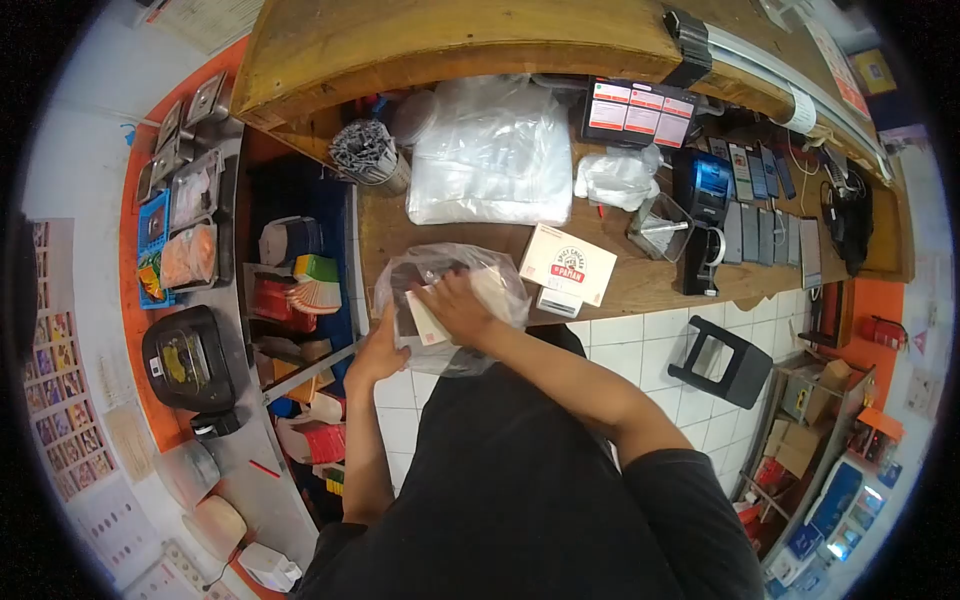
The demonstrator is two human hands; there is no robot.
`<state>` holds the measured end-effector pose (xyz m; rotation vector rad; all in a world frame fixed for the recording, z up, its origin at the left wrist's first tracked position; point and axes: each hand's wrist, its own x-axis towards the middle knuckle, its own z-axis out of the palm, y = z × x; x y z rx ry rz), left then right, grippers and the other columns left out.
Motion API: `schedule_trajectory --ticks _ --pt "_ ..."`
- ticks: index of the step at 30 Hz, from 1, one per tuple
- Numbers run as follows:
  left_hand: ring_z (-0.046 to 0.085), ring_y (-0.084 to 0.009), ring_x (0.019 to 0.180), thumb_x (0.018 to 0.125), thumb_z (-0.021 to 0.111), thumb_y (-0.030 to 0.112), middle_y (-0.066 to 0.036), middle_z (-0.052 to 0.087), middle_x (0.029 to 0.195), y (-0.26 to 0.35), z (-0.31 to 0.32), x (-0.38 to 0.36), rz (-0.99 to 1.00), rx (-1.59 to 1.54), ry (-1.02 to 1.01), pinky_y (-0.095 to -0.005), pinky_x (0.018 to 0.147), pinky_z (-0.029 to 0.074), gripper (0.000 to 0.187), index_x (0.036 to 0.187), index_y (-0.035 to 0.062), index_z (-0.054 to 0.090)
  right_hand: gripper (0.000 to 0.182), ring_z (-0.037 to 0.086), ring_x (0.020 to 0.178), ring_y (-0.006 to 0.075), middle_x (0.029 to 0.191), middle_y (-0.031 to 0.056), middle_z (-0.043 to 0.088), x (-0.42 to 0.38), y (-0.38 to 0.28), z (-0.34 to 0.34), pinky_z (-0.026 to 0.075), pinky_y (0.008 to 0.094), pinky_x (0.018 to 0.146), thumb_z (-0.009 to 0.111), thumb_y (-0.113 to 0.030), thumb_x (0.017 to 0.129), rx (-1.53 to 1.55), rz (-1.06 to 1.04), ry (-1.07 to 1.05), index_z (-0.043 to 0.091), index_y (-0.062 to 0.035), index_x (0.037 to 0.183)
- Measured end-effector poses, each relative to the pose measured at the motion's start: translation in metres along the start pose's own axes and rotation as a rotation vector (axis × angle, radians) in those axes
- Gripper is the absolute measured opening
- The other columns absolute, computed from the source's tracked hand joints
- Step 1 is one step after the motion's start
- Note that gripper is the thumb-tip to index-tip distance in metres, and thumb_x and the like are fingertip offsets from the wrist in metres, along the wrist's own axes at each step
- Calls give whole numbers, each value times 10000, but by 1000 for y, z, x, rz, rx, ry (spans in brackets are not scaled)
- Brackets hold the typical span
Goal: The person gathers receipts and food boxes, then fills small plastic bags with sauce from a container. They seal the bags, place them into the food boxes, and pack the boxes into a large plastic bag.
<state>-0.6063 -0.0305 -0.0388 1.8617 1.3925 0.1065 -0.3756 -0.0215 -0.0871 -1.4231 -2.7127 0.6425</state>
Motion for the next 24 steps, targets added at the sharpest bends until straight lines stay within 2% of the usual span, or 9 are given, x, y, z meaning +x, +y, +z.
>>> schedule_trajectory --ticks 4,6,7,8,10,11,15,19,24 --pt "732 -263 749 807 547 -111 -284 570 1379 28 -41 -16 -119 -190 15 -333 567 587 827 1579 11 277 1039 408 1367 466 1500 267 422 13 -5 3 213 640 1182 822 -261 770 -96 56 31 247 -63 1613" --pt "661 -381 1044 826 567 -68 -325 584 1324 36 -52 -19 -139 -218 37 -409 861 530 712 1508 -34 368 807 531 1280 380 1391 246 547 -1 -4 -24 362 541 1133 794 -246 846 21 -26 69 414 -37 1526" --pt "625 -440 1192 835 576 -46 -346 591 1297 40 -57 -21 -148 -233 49 -447 1007 502 658 1473 -57 414 656 592 1192 328 1279 210 611 -15 4 -64 435 491 1058 784 -241 869 457 -65 16 503 -20 1418" --pt "624 -438 1197 835 579 -45 -345 594 1293 34 -56 -22 -143 -225 57 -445 1008 503 659 1473 -52 415 513 653 1103 277 1168 175 675 -33 14 -103 508 440 982 774 -237 891 893 -103 -40 591 -3 1309" --pt "613 -439 1215 836 587 -37 -343 595 1295 42 -61 -21 -199 -288 39 -444 1024 492 663 1476 -46 417 282 696 927 232 982 131 701 -78 31 -138 554 389 816 740 -181 923 1201 393 257 637 13 1100" --pt "603 -443 1228 836 593 -31 -343 593 1301 62 -72 -23 -258 -360 16 -444 1040 481 667 1479 -44 416 294 680 888 283 930 130 666 -99 51 -140 548 381 788 771 -177 884 917 442 409 630 -4 1074" --pt "658 -415 1056 835 591 -42 -336 590 1305 33 -53 -18 -151 -254 51 -419 895 533 696 1502 -41 391 362 617 992 388 1034 182 628 -159 110 -69 500 500 857 851 -181 759 233 506 321 640 -43 1018" --pt "704 -242 648 829 563 -96 -288 600 1311 6 -43 -10 -16 -167 49 -322 515 570 767 1555 -33 320 308 598 1064 392 1091 179 620 -165 127 -30 490 497 896 811 -119 778 282 463 311 639 -48 1023" --pt "706 -235 653 835 579 -83 -300 588 1326 60 -75 -12 -213 -271 -44 -326 525 575 782 1562 -50 295 260 592 1079 372 1091 155 614 -163 172 -28 493 471 910 774 -70 804 746 509 223 643 -42 1027"
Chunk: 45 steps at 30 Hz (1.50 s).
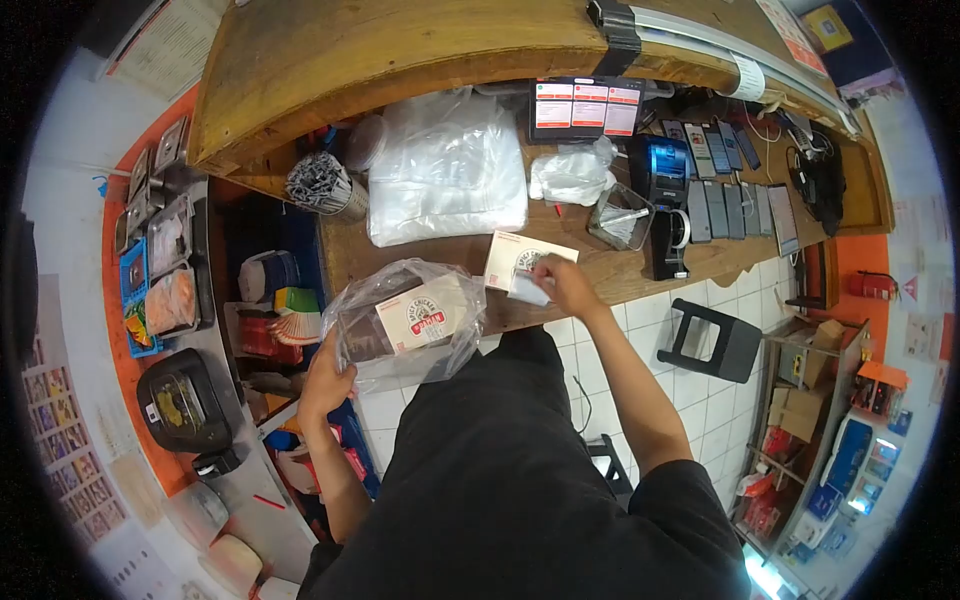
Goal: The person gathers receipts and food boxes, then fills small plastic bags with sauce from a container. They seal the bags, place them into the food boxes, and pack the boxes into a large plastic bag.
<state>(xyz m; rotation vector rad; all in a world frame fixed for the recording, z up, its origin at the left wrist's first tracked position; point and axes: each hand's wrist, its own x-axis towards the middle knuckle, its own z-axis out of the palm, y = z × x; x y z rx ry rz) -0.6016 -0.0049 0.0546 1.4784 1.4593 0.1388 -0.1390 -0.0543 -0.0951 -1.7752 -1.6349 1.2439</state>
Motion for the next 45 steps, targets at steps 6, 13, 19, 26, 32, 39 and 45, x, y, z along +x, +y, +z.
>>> schedule_trajectory --ticks 6,13,19,26,32,39,45 --pt "738 -318 730 837 592 -55 -318 593 1314 -4 4 -2 -57 53 22 -376 645 600 728 1530 -4 377 247 537 1167 411 1232 183 597 19 -10 9 444 490 976 717 -72 823 -495 -214 385 646 -45 1058" --pt "742 -357 845 845 596 -49 -310 586 1345 -9 8 -10 -75 35 21 -384 681 600 717 1528 0 382 749 351 1406 503 1480 350 376 11 -15 13 232 584 1214 862 -423 727 -697 -237 78 524 16 1231" --pt "721 -390 985 836 607 -41 -309 563 1377 11 4 -14 -113 11 -21 -398 808 595 738 1533 -16 366 876 455 1230 467 1271 270 483 40 -28 18 361 560 1077 916 -350 577 -643 -72 -38 464 -16 1249" --pt "443 -436 1408 809 657 10 -321 488 1467 -25 5 -11 113 161 36 -419 1170 364 801 1542 -31 338 765 503 1098 394 1149 202 505 34 -120 -51 415 476 950 871 -292 567 -485 -291 249 476 -28 1166" --pt "464 -446 1385 792 669 -4 -325 485 1468 -9 2 -11 128 149 4 -416 1149 389 851 1557 -30 296 995 428 1346 438 1425 241 422 12 -277 -13 346 485 1158 909 -271 607 -48 -557 112 353 -53 1402" --pt "412 -406 1457 736 731 -17 -294 415 1555 -46 -10 -17 318 69 -12 -388 1176 353 1046 1624 40 181 1206 411 1374 435 1493 230 429 29 -215 119 318 551 1175 895 -211 610 -474 -641 -282 232 -100 1612" --pt "425 -416 1446 754 690 -35 -293 450 1525 -44 16 -29 268 74 30 -400 1169 359 995 1615 32 196 1225 461 1374 355 1501 192 476 37 -175 183 313 641 1138 916 -323 626 -923 -616 -119 233 -171 1630"
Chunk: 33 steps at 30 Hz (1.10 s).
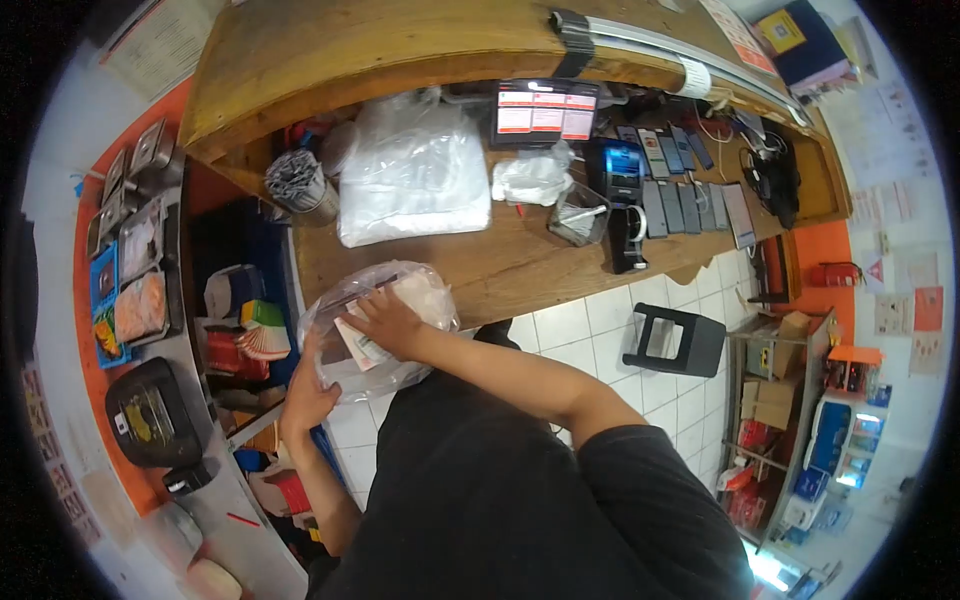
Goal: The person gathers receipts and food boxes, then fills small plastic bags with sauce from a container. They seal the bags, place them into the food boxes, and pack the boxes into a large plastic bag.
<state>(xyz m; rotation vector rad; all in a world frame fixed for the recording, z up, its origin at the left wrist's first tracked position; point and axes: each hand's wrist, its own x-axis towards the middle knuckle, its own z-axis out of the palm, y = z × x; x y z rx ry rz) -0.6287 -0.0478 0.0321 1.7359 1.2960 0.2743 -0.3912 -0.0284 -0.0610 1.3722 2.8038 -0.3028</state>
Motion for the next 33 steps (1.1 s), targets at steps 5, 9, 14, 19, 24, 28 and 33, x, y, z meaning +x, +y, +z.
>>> schedule_trajectory --ticks 5,9,14,19,24,28,33 --pt "410 -448 1440 764 634 -87 -299 448 1523 44 -15 -6 -140 26 64 -410 1174 354 919 1593 -1 249 1318 436 1419 370 1530 186 471 11 10 -27 280 630 1165 931 -476 590 53 57 -239 198 -173 1642" --pt "410 -433 1441 774 615 -96 -293 431 1539 47 -14 -5 -86 226 127 -423 1177 357 908 1599 11 250 1114 476 1388 356 1555 202 440 0 28 -69 331 601 1143 845 -465 737 60 46 -284 249 -161 1627" --pt "460 -410 1400 802 556 -104 -280 473 1500 70 -21 -4 -158 423 231 -457 1142 398 725 1504 30 437 377 644 1156 318 1271 142 677 -34 58 -68 467 567 960 620 -290 951 -139 -31 -436 682 -118 1281" --pt "652 -343 1089 816 546 -109 -222 643 1234 100 -36 -1 -159 431 345 -387 960 511 436 1234 -18 626 254 723 934 289 926 90 757 -67 83 -232 530 449 826 604 -265 957 -32 -200 -440 790 -93 932" --pt "647 -149 841 903 573 -82 -83 682 1018 108 -29 14 -86 -317 433 -255 792 499 261 1144 -3 633 171 713 871 331 854 141 729 -67 125 -228 557 416 786 677 -188 927 430 -334 -95 753 -36 945" --pt "631 -115 875 950 591 -43 -51 661 1015 118 -17 15 -145 -547 437 -253 780 493 261 1204 15 608 108 701 990 350 980 153 737 -40 195 -165 557 397 876 698 -42 877 1104 169 359 725 5 971" --pt "634 -134 932 963 623 9 -74 663 1040 132 -21 3 -236 -408 388 -269 822 502 304 1266 21 595 441 672 1127 413 1258 263 656 -38 292 5 560 467 913 609 -204 927 -96 851 -8 577 -21 1327"
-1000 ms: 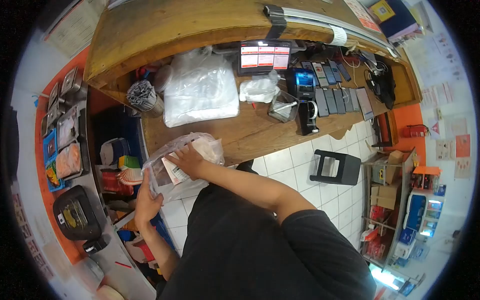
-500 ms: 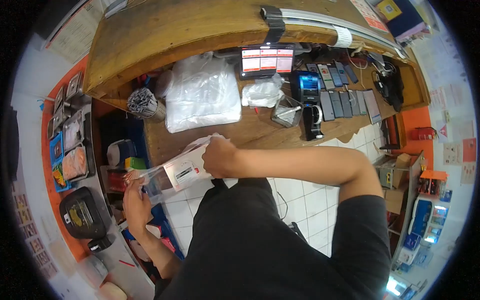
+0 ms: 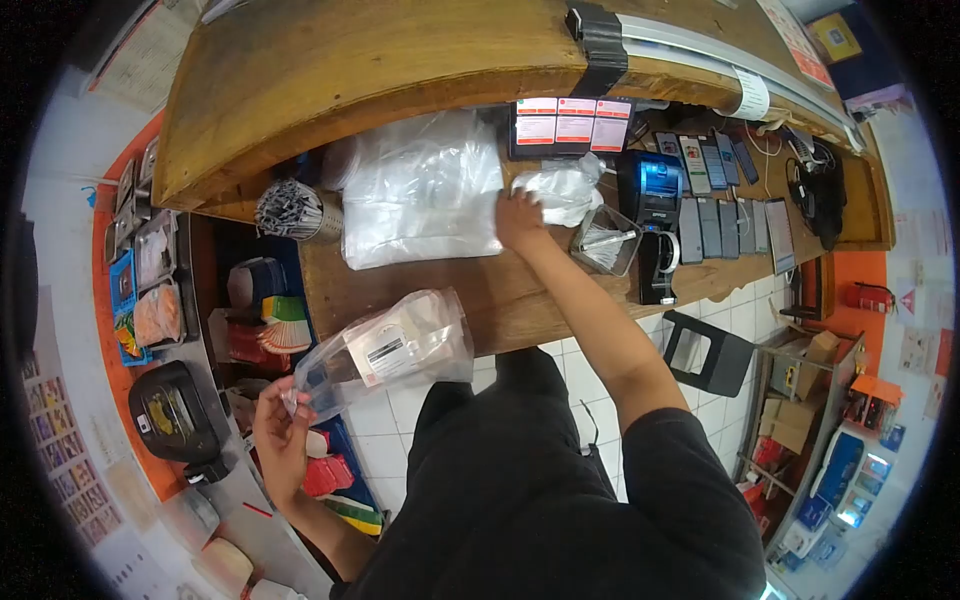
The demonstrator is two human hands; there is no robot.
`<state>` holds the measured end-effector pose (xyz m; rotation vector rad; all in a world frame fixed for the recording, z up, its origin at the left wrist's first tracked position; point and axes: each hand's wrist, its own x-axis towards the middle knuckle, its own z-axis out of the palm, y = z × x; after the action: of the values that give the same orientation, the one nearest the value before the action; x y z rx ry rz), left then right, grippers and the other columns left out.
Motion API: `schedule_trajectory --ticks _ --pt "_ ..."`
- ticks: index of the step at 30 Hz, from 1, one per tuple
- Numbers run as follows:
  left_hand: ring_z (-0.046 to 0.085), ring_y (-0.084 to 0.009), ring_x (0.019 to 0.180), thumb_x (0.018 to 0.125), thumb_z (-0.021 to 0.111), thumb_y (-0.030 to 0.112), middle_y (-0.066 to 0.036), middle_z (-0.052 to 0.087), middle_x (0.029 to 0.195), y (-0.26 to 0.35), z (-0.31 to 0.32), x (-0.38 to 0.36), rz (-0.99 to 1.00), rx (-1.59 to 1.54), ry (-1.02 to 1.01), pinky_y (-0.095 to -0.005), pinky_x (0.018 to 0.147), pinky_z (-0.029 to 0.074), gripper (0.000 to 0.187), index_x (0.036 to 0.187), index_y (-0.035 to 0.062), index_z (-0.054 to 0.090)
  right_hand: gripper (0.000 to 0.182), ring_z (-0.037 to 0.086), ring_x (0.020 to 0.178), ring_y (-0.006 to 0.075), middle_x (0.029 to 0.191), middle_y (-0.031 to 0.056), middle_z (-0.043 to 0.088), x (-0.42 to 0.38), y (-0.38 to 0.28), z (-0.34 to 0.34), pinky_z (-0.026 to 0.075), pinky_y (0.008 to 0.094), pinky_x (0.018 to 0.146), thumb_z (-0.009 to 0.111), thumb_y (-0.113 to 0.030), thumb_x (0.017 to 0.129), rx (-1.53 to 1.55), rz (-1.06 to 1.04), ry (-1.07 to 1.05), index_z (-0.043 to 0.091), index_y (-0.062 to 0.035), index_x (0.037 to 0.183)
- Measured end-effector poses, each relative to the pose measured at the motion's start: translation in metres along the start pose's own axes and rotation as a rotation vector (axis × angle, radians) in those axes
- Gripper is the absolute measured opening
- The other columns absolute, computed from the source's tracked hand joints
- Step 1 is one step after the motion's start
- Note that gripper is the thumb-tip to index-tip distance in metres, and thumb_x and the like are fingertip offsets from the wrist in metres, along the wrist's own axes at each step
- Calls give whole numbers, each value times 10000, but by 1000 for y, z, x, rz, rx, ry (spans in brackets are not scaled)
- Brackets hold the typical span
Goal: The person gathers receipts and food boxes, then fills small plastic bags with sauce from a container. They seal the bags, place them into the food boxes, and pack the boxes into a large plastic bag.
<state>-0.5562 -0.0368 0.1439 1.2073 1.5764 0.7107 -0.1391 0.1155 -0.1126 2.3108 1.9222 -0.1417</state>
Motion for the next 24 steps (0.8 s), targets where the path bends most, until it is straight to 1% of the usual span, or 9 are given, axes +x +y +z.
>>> schedule_trajectory --ticks 1,2,5,6,10,13,17,20,24 --pt "633 -137 943 964 626 16 -83 664 1052 -4 0 -2 8 54 -6 -272 830 501 317 1279 24 593 477 665 1133 437 1296 285 630 -5 11 25 558 487 928 603 -238 925 -282 11 223 547 -21 1346" --pt "631 -141 953 964 629 23 -92 665 1065 -9 -3 -3 17 108 -12 -275 839 500 330 1292 27 591 429 669 1119 420 1284 244 637 1 26 39 560 499 926 641 -220 902 -293 16 248 568 -12 1270" --pt "628 -150 969 958 637 26 -112 666 1096 -14 -3 -2 27 157 -29 -282 857 496 371 1325 37 587 376 690 1063 384 1189 206 671 10 64 37 567 502 884 675 -170 880 80 -27 -104 584 -15 1211" --pt "626 -153 973 954 640 24 -117 666 1105 -14 -3 -2 28 157 -35 -283 862 493 385 1335 40 587 308 697 1011 370 1079 183 691 6 74 36 573 491 829 720 -138 845 81 -54 4 639 -30 1122" --pt "622 -152 964 942 637 10 -112 677 1117 -6 -1 2 -21 140 -93 -293 862 490 405 1343 43 590 112 692 946 413 939 230 715 9 101 -2 567 482 839 717 -115 840 432 -18 62 736 -37 918" --pt "617 -153 952 937 635 3 -109 685 1130 -4 -3 8 -10 188 -149 -294 859 487 426 1359 43 586 114 699 931 415 944 238 724 21 124 -4 561 482 856 705 -99 853 511 -12 52 753 -36 934" --pt "611 -155 930 919 649 -6 -110 688 1132 -2 -2 13 34 225 -164 -291 848 484 464 1375 44 581 192 713 829 376 825 219 711 22 130 -20 549 444 756 812 -42 728 552 -28 61 729 17 891" --pt "610 -158 930 904 666 -7 -114 685 1142 2 -3 11 22 236 -181 -295 842 486 498 1390 48 574 255 700 803 373 811 213 701 27 134 -20 541 431 741 860 -76 690 487 -51 33 718 25 876" --pt "613 -171 939 870 699 -13 -120 679 1175 3 -8 6 17 243 -197 -305 835 494 566 1413 58 561 262 711 869 374 878 204 729 36 143 -35 553 445 776 862 -181 759 461 -36 -116 697 12 823"
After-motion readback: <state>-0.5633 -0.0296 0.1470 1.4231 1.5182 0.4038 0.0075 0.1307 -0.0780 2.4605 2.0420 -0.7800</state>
